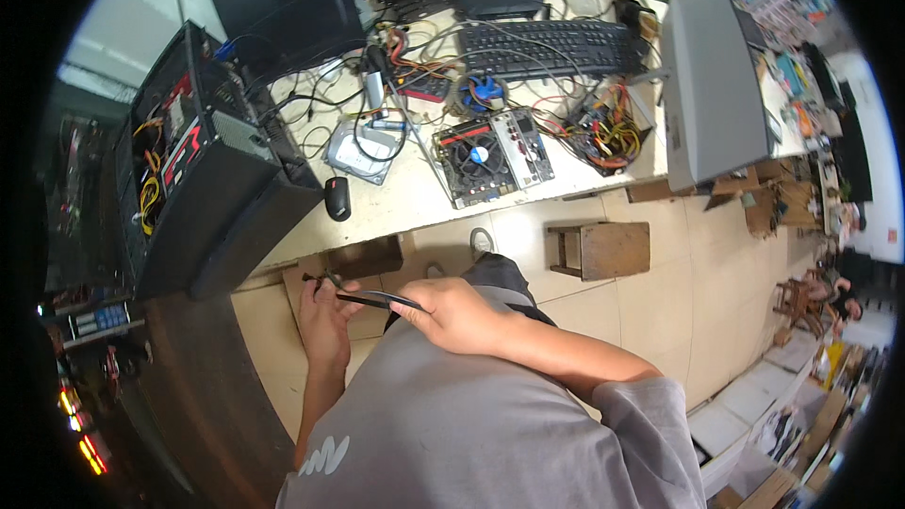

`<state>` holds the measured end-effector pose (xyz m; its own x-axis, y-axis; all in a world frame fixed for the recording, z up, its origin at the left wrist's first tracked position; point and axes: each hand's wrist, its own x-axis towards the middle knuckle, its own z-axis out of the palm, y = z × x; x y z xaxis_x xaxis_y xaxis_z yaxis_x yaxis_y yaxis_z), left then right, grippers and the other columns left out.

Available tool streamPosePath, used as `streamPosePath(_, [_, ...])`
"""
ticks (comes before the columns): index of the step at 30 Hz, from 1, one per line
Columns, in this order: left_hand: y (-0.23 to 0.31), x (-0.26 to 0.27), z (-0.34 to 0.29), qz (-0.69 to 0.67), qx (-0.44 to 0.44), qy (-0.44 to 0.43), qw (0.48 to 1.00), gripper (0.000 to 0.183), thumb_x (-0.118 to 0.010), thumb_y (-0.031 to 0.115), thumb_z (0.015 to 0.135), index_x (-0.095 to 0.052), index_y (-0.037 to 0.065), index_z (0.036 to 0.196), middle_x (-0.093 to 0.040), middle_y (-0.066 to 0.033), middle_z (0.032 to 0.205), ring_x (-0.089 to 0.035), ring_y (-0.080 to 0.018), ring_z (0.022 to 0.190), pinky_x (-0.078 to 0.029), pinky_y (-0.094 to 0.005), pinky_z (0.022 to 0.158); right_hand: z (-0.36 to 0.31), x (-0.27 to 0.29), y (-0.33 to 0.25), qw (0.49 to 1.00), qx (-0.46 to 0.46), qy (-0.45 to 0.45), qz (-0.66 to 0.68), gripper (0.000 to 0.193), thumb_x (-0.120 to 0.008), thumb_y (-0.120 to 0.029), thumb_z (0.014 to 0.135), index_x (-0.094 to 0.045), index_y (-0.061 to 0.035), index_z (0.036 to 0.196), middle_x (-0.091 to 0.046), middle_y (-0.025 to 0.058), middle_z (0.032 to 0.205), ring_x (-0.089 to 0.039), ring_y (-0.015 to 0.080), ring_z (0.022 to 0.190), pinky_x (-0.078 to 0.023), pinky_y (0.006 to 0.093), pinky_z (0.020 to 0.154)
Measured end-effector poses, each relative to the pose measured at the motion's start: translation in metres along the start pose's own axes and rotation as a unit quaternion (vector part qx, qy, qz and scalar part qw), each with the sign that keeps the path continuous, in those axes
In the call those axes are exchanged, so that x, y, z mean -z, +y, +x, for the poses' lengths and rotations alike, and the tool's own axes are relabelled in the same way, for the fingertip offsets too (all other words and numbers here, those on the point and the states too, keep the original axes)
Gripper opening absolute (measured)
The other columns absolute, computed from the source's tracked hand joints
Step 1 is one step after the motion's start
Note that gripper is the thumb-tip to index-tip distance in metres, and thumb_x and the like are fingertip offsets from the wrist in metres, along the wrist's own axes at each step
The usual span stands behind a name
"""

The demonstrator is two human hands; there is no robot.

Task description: The person types on a keyboard, then opens a computer case and manipulates internal cables and components. They later sit on the floor to work on another computer case, handling wires and parts.

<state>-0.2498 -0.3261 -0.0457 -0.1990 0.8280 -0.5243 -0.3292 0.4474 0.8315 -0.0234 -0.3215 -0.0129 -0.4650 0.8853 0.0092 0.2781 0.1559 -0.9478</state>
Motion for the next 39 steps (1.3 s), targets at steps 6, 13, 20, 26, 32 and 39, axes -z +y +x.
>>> streamPosePath(6, [-0.041, 0.014, 0.023, 0.282, -0.116, -0.042, 0.951, 0.069, -0.073, 0.024, 0.085, -0.031, -0.004, 0.132, -0.043, -0.0205, 0.13, -0.046, -0.0273, 0.121, -0.037, -0.0375, 0.1, -0.044, -0.03, -0.018, 0.983, -0.105, 0.153, 0.004, 0.012, -0.059, -0.01, 0.092, -0.062, 0.0014, 0.094, -0.06, 0.0144, 0.075, -0.058, 0.0288, 0.066, -0.046, 0.0355, 0.06])
streamPosePath(13, [-0.027, -0.025, 0.016, 0.246, -0.231, -0.437, 0.834, 0.04, -0.061, 0.031, 0.093, -0.06, -0.004, 0.111, -0.061, -0.0139, 0.107, -0.057, -0.0244, 0.102, -0.044, -0.0336, 0.091, -0.097, -0.043, -0.03, 0.943, -0.199, 0.262, 0.045, 0.015, -0.057, -0.012, 0.093, -0.061, 0.0022, 0.095, -0.061, 0.0168, 0.077, -0.06, 0.0299, 0.068, -0.047, 0.0354, 0.062])
streamPosePath(20, [-0.032, -0.076, -0.038, 0.182, -0.016, -0.471, 0.863, 0.011, -0.064, 0.006, 0.089, -0.062, 0.0, 0.098, -0.06, 0.0016, 0.08, -0.053, -0.0044, 0.074, -0.042, -0.0196, 0.068, -0.143, -0.026, -0.018, 0.914, -0.234, 0.307, 0.124, 0.013, -0.056, -0.01, 0.094, -0.062, 0.0011, 0.095, -0.06, 0.0092, 0.075, -0.055, 0.0169, 0.067, -0.046, 0.0296, 0.064])
streamPosePath(26, [-0.028, -0.105, -0.074, 0.21, -0.038, -0.402, 0.89, 0.018, -0.057, -0.003, 0.088, -0.06, -0.001, 0.106, -0.057, 0.0027, 0.08, -0.051, -0.0027, 0.073, -0.041, -0.0176, 0.069, -0.167, 0.013, -0.005, 0.893, -0.12, 0.431, 0.056, 0.009, -0.058, -0.005, 0.093, -0.061, 0.0014, 0.097, -0.06, 0.0065, 0.085, -0.055, 0.0129, 0.077, -0.045, 0.0258, 0.07])
streamPosePath(32, [-0.023, -0.103, -0.109, 0.271, -0.158, -0.375, 0.872, 0.029, -0.058, 0.004, 0.09, -0.056, -0.005, 0.118, -0.061, -0.0036, 0.093, -0.056, -0.009, 0.086, -0.045, -0.0228, 0.078, -0.159, 0.032, 0.0, 0.936, -0.033, 0.302, 0.178, 0.016, -0.05, -0.008, 0.098, -0.059, 0.0031, 0.106, -0.063, 0.0066, 0.083, -0.059, 0.0118, 0.074, -0.049, 0.0247, 0.068])
streamPosePath(39, [0.04, -0.112, -0.113, 0.219, -0.171, -0.38, 0.882, 0.025, -0.056, 0.008, 0.094, -0.06, -0.004, 0.116, -0.065, -0.0114, 0.109, -0.061, -0.0158, 0.099, -0.048, -0.0304, 0.089, -0.107, -0.004, -0.016, 0.963, 0.017, 0.163, 0.216, 0.02, -0.047, -0.01, 0.099, -0.058, 0.001, 0.112, -0.063, 0.0068, 0.083, -0.06, 0.0138, 0.076, -0.049, 0.0267, 0.071])
